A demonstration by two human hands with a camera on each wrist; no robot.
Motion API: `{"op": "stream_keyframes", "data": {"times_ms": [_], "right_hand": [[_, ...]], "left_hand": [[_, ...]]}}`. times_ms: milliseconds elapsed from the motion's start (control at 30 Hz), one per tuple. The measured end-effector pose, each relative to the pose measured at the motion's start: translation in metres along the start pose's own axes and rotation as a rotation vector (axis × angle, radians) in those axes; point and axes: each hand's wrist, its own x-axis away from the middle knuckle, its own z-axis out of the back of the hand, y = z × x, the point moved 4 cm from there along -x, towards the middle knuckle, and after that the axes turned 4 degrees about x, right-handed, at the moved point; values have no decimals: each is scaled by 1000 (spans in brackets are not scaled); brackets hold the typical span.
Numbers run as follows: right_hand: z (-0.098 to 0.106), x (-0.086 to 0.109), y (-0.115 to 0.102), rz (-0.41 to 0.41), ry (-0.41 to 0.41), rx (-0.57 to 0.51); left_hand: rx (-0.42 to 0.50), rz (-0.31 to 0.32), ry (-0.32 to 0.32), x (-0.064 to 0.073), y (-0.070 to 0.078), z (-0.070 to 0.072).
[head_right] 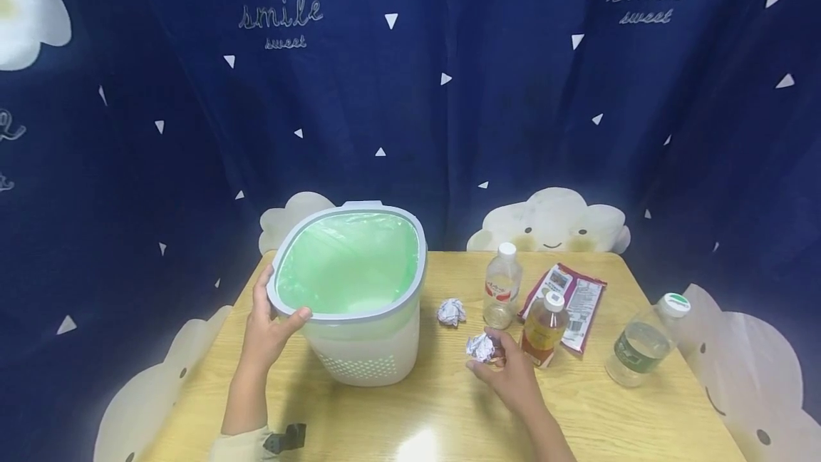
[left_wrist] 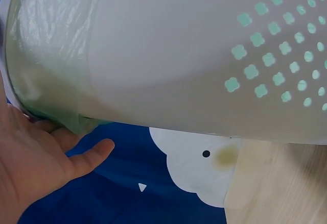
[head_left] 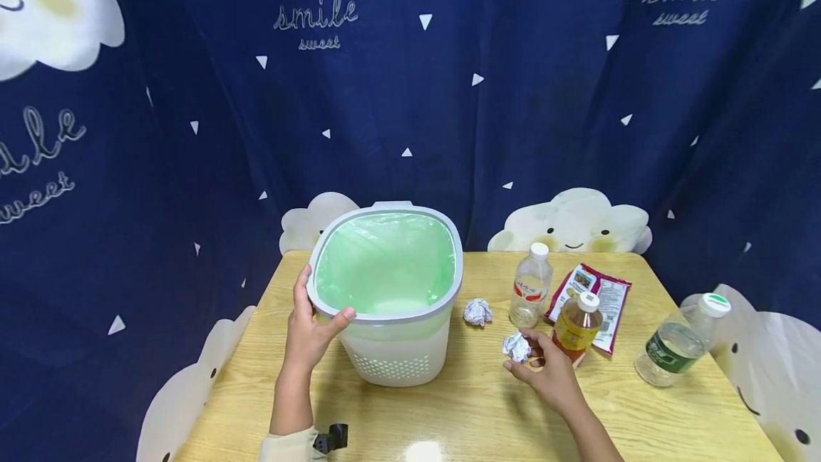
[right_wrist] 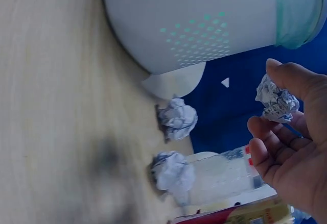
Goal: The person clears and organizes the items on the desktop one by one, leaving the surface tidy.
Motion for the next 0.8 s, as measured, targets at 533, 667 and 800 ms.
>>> {"op": "stream_keyframes", "data": {"times_ms": [533, 667, 800], "right_hand": [[16, -22, -37, 168, 11, -11], [20, -25, -45, 205, 24, -36], [25, -30, -51, 217, 18, -54]], "left_hand": [[-104, 67, -27, 0, 6, 5], [-83, 87, -17, 0, 6, 5], [-49, 86, -18, -1, 5, 2]]}}
